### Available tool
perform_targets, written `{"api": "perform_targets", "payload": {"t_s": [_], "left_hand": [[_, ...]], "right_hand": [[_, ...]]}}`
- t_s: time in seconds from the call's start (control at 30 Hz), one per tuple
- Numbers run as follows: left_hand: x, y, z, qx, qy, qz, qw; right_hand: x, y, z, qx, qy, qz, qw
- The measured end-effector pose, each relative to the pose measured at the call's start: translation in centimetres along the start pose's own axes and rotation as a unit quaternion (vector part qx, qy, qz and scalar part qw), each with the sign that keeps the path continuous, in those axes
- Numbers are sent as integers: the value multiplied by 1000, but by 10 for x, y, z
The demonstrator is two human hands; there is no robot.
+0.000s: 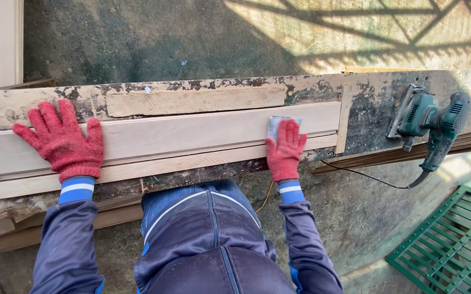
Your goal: The recorder uses an electric orbital sander and a piece of sandpaper to smooth the surface of a wooden plank.
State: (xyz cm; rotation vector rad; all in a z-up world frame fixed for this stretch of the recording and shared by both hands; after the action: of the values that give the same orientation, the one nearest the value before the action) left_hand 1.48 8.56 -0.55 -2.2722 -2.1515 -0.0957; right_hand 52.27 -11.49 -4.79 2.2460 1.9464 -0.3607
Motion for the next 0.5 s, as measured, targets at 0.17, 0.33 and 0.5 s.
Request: {"api": "perform_targets", "payload": {"t_s": [0.17,0.33,0.5], "left_hand": [[1,-1,3,-7,-20,-18,1000],[9,14,-25,-32,-4,-2,999],[13,20,-34,-44,6,-7,999]], "right_hand": [[9,-106,-26,19,147,-93,985],[32,-158,-42,83,117,-201,969],[33,-27,-14,20,49,-40,998]]}}
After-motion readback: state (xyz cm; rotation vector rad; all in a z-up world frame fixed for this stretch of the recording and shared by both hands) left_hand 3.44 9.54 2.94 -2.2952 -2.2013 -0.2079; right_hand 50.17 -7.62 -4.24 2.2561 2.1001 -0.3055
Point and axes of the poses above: each hand's wrist, its own x-axis towards the middle knuckle, its own z-axis out of the palm, y = z × x, the point moved 9 cm from there along x, towards the middle knuckle, and after that the axes turned 10 degrees about -z, right-handed, at the moved point
